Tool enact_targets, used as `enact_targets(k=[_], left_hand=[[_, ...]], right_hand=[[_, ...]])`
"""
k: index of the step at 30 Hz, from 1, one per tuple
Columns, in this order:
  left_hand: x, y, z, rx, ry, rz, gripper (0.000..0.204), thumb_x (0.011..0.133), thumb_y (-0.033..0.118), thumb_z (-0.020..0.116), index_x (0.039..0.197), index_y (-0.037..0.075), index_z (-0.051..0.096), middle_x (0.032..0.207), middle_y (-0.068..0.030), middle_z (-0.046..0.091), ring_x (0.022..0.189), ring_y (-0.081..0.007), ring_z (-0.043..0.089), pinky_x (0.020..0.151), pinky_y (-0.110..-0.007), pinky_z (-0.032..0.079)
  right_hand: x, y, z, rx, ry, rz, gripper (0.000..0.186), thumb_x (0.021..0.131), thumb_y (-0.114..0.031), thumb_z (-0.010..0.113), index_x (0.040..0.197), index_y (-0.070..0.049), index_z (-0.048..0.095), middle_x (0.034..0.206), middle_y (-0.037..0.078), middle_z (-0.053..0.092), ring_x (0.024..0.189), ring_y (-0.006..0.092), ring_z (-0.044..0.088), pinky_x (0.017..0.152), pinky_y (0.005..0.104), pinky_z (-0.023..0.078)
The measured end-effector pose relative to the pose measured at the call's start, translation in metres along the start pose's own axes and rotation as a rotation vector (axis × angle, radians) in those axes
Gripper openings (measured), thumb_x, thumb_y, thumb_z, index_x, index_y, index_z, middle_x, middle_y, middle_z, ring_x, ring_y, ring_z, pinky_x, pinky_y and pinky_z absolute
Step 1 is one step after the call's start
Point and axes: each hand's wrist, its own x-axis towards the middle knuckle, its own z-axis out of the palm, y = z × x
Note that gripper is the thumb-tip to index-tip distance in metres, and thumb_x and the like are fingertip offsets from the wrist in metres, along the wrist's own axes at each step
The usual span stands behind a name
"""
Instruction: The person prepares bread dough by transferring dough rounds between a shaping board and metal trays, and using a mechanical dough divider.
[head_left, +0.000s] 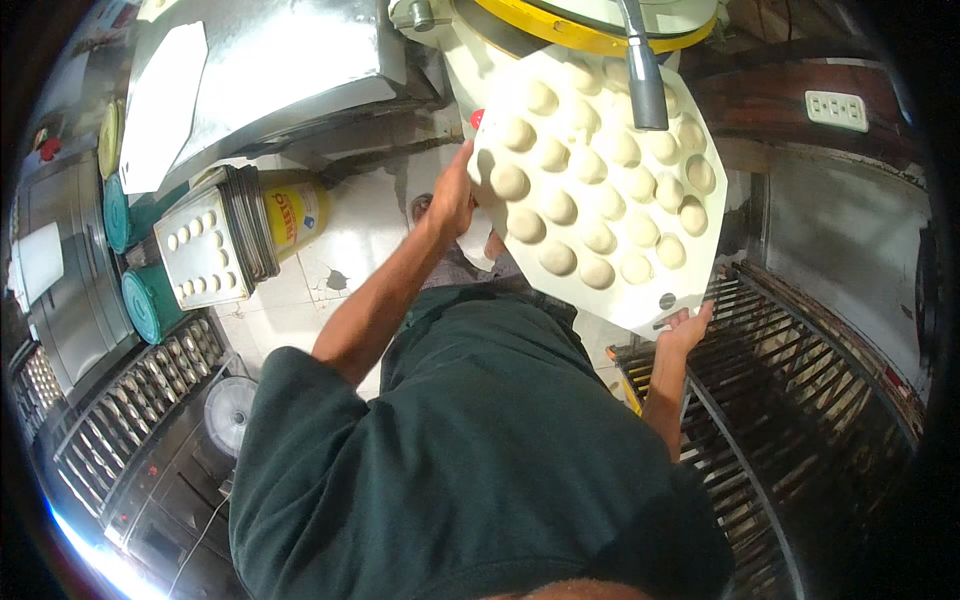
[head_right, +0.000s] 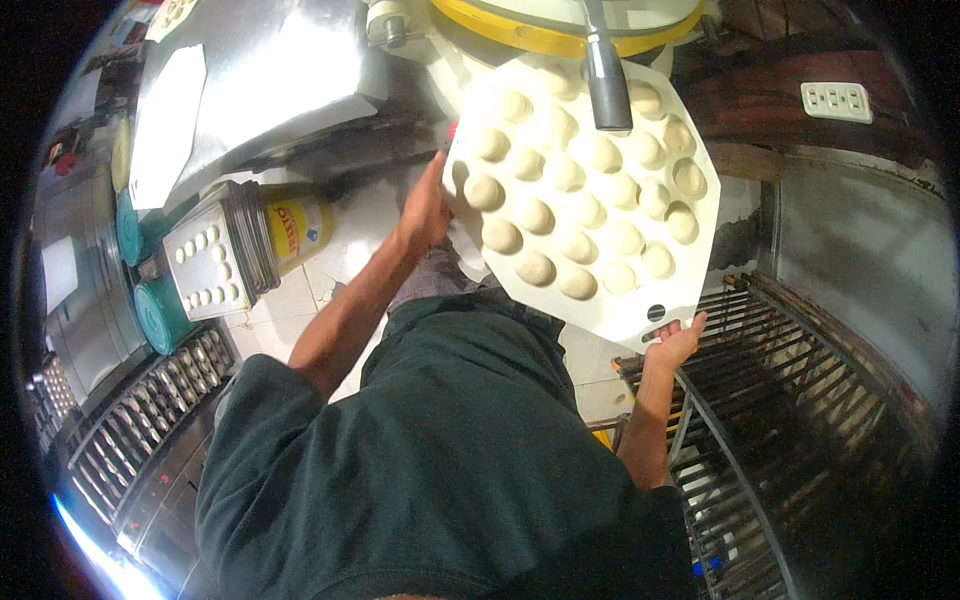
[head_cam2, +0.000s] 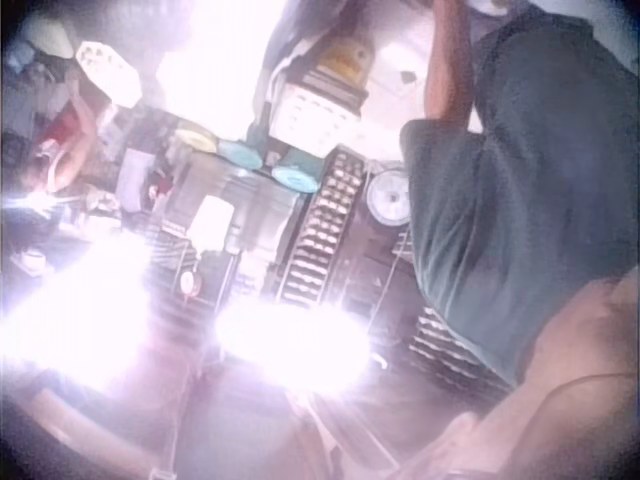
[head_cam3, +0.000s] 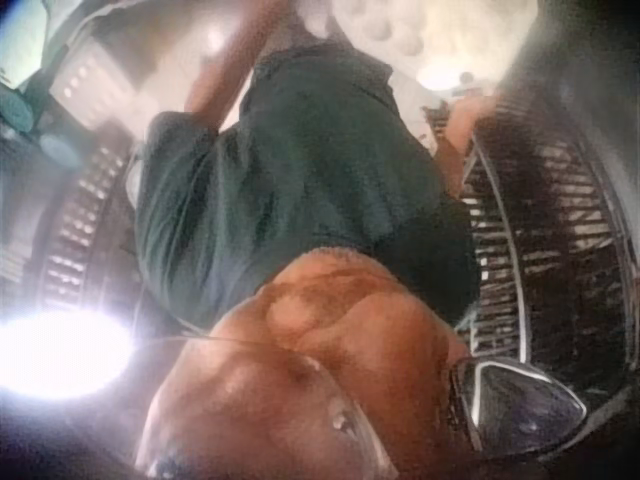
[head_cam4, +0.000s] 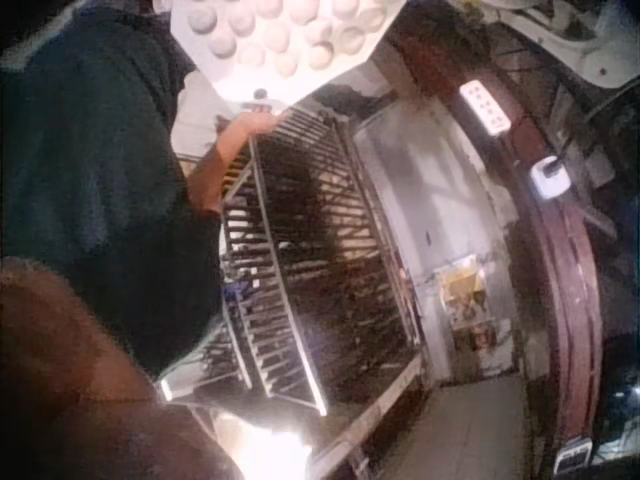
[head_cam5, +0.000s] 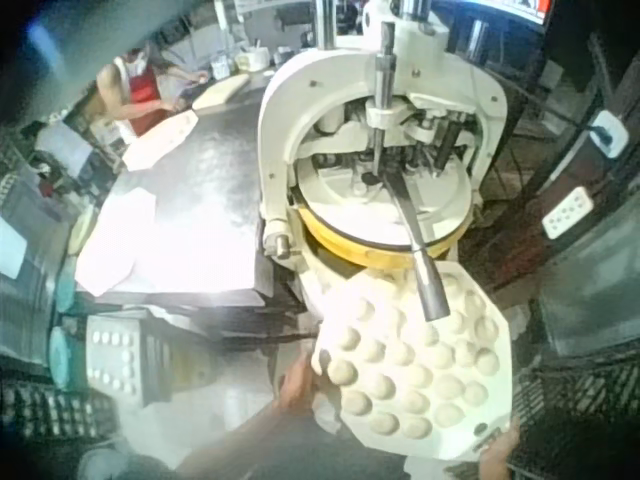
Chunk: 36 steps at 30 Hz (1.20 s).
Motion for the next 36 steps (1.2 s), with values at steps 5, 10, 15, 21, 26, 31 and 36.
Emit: enact_targets(k=[5,10,15,21,26,31,36], left_hand=[[-0.058,-0.037,-0.055,-0.17,-0.003,0.018,0.063,0.107,0.048,0.037,0.15,0.003,0.039,0.15,-0.0146,0.048,0.136,-0.0289,0.048,0.112,-0.046,0.038],[-0.114,-0.035,-0.128,-0.335,0.088,0.126,0.059,0.105,0.044,0.046,0.145,0.0,0.045,0.141,-0.0141,0.057,0.128,-0.0268,0.056,0.107,-0.042,0.044],[-0.172,0.01,-0.177,-0.45,0.323,0.351,0.056,0.105,0.042,0.048,0.141,0.0,0.049,0.141,-0.0129,0.057,0.128,-0.0243,0.055,0.112,-0.041,0.04],[-0.202,0.119,-0.321,-0.584,-0.042,0.794,0.063,0.107,0.048,0.037,0.143,-0.003,0.046,0.147,-0.0166,0.052,0.133,-0.0279,0.052,0.115,-0.044,0.038],[-0.163,0.191,-0.374,-0.534,0.031,0.893,0.06,0.107,0.044,0.041,0.149,0.001,0.038,0.15,-0.0144,0.049,0.136,-0.0271,0.049,0.118,-0.045,0.034],[-0.122,0.175,-0.396,-0.453,0.293,0.634,0.038,0.107,0.031,0.048,0.131,0.002,0.048,0.132,-0.011,0.06,0.116,-0.0242,0.063,0.099,-0.045,0.054],[-0.118,0.161,-0.376,-0.58,0.321,0.697,0.029,0.105,0.028,0.052,0.121,0.004,0.053,0.112,-0.0109,0.067,0.096,-0.0204,0.068,0.083,-0.04,0.057]], right_hand=[[0.015,0.028,-0.012,-0.062,-0.037,-0.052,0.051,0.1,-0.057,0.05,0.118,-0.011,0.064,0.083,-0.002,0.06,0.067,0.009,0.05,0.053,0.027,0.031],[0.0,0.052,0.026,-0.085,-0.243,-0.102,0.062,0.1,-0.053,0.053,0.141,-0.007,0.048,0.131,0.009,0.055,0.116,0.0238,0.049,0.092,0.0357,0.039],[-0.078,0.058,0.078,-0.084,-0.458,-0.085,0.064,0.101,-0.052,0.05,0.145,-0.005,0.047,0.144,0.015,0.053,0.131,0.0312,0.052,0.112,0.0415,0.037],[-0.237,0.11,0.209,-0.155,-0.726,-0.058,0.056,0.098,-0.051,0.057,0.135,-0.009,0.057,0.113,0.006,0.065,0.098,0.0188,0.061,0.075,0.0344,0.046],[-0.339,0.156,0.331,-0.143,-0.997,-0.015,0.037,0.102,-0.04,0.05,0.121,-0.009,0.057,0.102,0.005,0.064,0.083,0.0194,0.059,0.063,0.0344,0.044],[-0.406,0.205,0.387,-0.275,-1.316,0.143,0.028,0.107,-0.028,0.043,0.102,-0.002,0.051,0.082,0.01,0.062,0.067,0.0204,0.062,0.062,0.0383,0.053],[-0.472,0.177,0.378,-1.174,-1.836,-0.722,0.028,0.1,-0.022,0.057,0.098,0.004,0.069,0.082,0.012,0.072,0.066,0.0203,0.068,0.063,0.0351,0.054]])
